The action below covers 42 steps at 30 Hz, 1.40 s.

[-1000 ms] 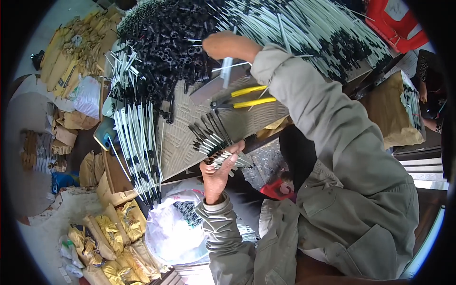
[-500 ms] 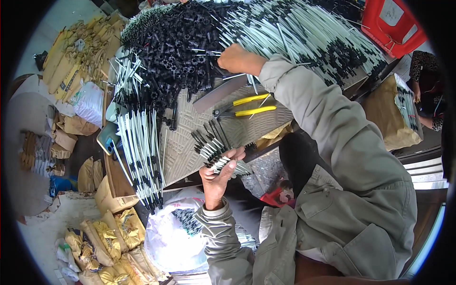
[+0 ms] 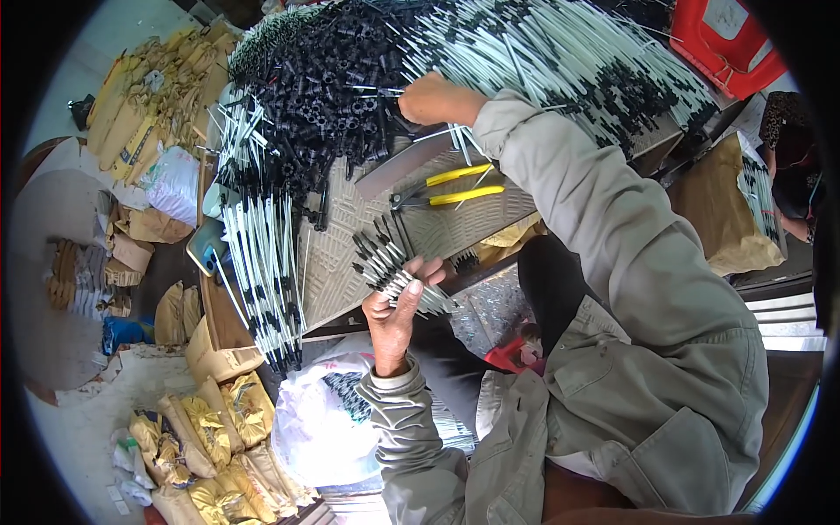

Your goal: Assembling white rods into bundles with black components using a crimping and cutting tool.

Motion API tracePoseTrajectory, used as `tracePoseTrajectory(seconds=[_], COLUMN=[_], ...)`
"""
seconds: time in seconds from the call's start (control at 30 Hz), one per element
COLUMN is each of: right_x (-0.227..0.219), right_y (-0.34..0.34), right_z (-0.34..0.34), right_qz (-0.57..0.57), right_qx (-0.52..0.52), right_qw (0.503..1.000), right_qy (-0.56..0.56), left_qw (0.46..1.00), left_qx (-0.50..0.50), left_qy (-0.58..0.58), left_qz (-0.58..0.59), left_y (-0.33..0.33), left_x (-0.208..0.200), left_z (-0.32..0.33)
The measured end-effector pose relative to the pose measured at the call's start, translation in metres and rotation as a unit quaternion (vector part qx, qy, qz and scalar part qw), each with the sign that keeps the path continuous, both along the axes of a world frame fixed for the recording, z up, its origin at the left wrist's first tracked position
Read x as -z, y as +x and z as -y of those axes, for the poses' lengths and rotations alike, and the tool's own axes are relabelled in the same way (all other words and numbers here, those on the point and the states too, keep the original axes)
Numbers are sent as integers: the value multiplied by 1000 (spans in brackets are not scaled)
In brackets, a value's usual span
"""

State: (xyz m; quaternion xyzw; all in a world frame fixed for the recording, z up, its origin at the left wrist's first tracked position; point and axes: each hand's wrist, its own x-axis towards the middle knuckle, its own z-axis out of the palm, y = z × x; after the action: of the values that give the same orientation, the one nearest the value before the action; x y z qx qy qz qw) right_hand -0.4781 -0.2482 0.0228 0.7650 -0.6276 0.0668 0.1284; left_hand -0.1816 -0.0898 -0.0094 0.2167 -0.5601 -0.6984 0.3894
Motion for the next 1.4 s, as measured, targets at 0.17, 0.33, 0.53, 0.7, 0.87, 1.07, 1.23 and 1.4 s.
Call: tracePoseTrajectory(seconds=[0.17,0.33,0.53,0.7,0.87,1.07,1.23,1.4], right_x=[5,5,-9,-55,-57,-31,-28,-28], right_y=[2,-11,0,57,104,108,108,106], right_z=[1,3,-2,-41,-154,-180,-182,-184], right_qz=[-81,-10,152,543,445,344,343,332], right_qx=[-36,-9,-81,-202,-366,-298,-277,-274], right_qw=[996,999,985,815,817,872,871,877], right_qy=[-14,-42,-10,-31,-32,-181,-215,-213], left_qw=[1000,999,1000,1000,995,993,993,994], left_qx=[5,2,-19,-24,-47,-103,-104,-100], left_qy=[-12,11,20,10,42,30,29,16], left_qz=[-17,-35,2,-11,-82,-42,-58,-34], left_y=[0,-6,-3,-1,-5,1,2,10], left_x=[2,-7,-5,-4,-7,6,6,15], left_z=[0,-3,0,3,0,2,2,5])
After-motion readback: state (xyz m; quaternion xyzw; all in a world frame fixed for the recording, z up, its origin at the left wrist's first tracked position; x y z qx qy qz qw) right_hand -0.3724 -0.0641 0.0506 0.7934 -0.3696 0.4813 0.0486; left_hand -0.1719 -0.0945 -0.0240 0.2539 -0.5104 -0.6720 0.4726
